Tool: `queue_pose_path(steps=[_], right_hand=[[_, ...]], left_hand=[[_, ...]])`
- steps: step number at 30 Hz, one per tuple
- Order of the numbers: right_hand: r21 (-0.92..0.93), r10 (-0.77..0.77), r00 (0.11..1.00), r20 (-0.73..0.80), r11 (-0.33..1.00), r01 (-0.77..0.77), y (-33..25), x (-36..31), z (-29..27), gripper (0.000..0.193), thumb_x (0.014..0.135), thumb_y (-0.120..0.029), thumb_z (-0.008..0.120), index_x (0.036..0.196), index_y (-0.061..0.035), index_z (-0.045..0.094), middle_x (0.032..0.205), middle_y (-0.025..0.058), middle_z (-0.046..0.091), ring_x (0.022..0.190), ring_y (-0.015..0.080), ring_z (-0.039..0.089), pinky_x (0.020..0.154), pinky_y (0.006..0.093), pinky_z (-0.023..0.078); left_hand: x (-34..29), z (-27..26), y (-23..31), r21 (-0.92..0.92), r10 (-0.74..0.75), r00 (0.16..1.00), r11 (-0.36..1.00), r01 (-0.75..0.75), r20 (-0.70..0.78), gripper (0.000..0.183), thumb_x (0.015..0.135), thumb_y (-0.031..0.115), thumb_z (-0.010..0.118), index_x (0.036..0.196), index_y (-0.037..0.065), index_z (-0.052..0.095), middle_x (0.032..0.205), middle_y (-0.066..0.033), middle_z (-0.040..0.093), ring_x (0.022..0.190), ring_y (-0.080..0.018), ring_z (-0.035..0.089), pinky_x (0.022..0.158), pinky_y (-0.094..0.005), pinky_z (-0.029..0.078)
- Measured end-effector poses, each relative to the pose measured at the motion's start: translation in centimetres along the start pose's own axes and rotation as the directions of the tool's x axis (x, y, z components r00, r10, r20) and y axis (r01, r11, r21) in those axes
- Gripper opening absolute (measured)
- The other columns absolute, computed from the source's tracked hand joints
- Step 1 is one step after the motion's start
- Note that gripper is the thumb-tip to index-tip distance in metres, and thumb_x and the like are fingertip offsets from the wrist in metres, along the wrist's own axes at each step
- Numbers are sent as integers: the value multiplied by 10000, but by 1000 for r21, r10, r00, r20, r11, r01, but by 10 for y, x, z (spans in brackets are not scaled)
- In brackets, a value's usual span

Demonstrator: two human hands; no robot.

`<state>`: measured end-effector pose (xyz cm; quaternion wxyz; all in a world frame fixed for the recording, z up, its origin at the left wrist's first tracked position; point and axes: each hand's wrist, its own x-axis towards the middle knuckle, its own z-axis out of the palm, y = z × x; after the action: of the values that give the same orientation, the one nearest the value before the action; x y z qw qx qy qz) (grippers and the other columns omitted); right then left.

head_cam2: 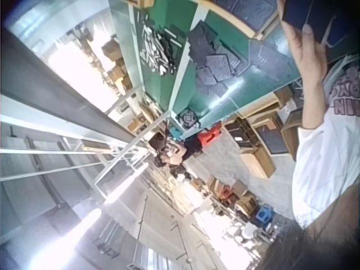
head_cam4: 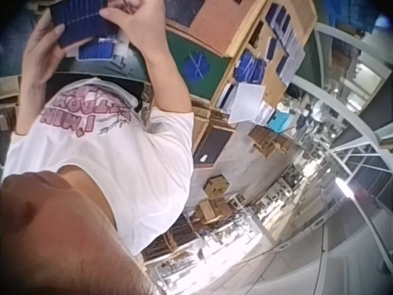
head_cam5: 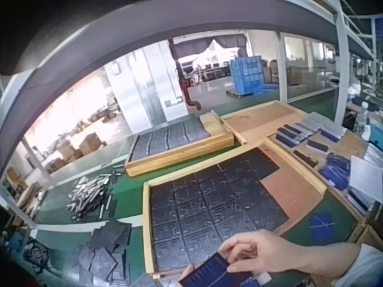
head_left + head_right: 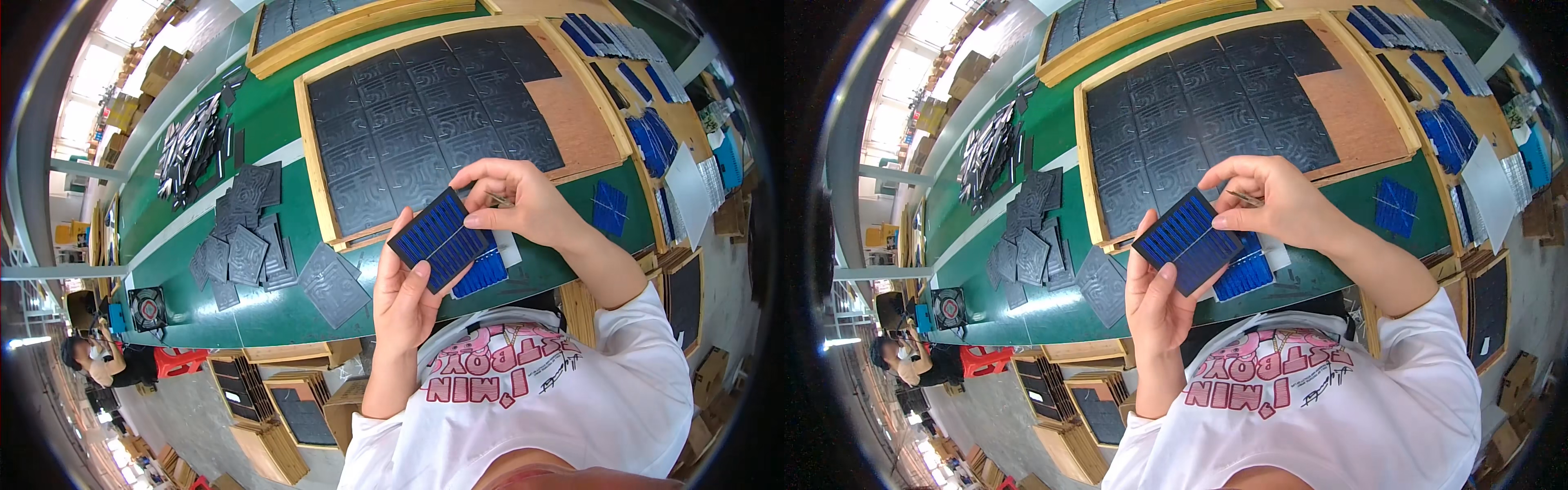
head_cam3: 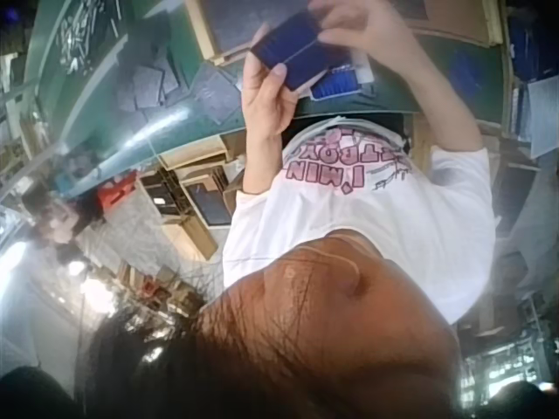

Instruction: The recorder is assembling small blue solar cell components into black plastic frames at a factory workstation on a conveyor belt.

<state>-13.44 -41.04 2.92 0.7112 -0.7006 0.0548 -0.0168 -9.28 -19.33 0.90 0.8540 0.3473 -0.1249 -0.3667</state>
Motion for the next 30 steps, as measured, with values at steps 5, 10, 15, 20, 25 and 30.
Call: queue_pose_path(steps=[5, 10, 15, 20, 25, 30], right_hand=[[64, 31, 1000, -6, 998, -30, -3, -1, -1, 410, 813, -8, 761, 1199, 4, 624, 857, 27, 700, 823, 67, 642, 787, 224, 496], [97, -4, 997, -78, 995, 11, -1, -2, -4, 411, 827, 8, 737, 1219, 9, 612, 854, 22, 696, 821, 64, 637, 780, 217, 496], [27, -50, 997, -63, 998, 51, 1, -2, -1, 379, 835, 17, 721, 1201, 13, 623, 809, 10, 687, 789, 55, 630, 780, 219, 497], [359, -348, 927, 139, 890, 281, 8, 4, -1, 910, 730, -87, 866, 1477, 4, 353, 1388, 195, 557, 1243, 199, 566, 827, 235, 491], [163, -331, 902, 277, 941, 295, 8, -2, 7, 1168, 595, -68, 945, 1531, -57, 246, 1545, 183, 367, 1399, 258, 421, 923, 277, 536], [-519, -429, 888, 166, 728, 448, -20, 7, -69, 974, 633, -116, 856, 1482, -92, 378, 1412, 89, 445, 1336, 227, 451, 887, 290, 474]], left_hand=[[4, -6, -3, 217, 194, 980, 960, -178, -53, 715, 943, -50, 542, 1563, 70, 207, 1452, -178, 421, 1293, -313, 518, 990, -418, 524], [-1, -19, -3, 627, 415, 903, 734, -260, -112, 251, 874, -110, 667, 1066, -10, 539, 929, -38, 625, 783, -70, 611, 696, -185, 499], [-5, -20, -3, 582, 337, 921, 796, -167, -196, 68, 929, -66, 627, 983, -32, 604, 927, -34, 644, 753, -55, 589, 662, -196, 469], [1, -20, -5, -22, 80, 985, 996, -84, -155, 80, 1002, 49, 540, 1037, -8, 584, 956, -112, 683, 781, -185, 670, 712, -346, 581], [2, -7, -13, -137, -74, 996, 988, 65, -59, 152, 1005, 75, 545, 1123, -21, 561, 1031, -145, 671, 888, -227, 675, 779, -386, 588], [-1, -5, -6, 741, 264, 964, 653, -158, -28, 582, 845, 111, 762, 1353, -4, 502, 1259, -173, 615, 1077, -269, 609, 902, -362, 523]])
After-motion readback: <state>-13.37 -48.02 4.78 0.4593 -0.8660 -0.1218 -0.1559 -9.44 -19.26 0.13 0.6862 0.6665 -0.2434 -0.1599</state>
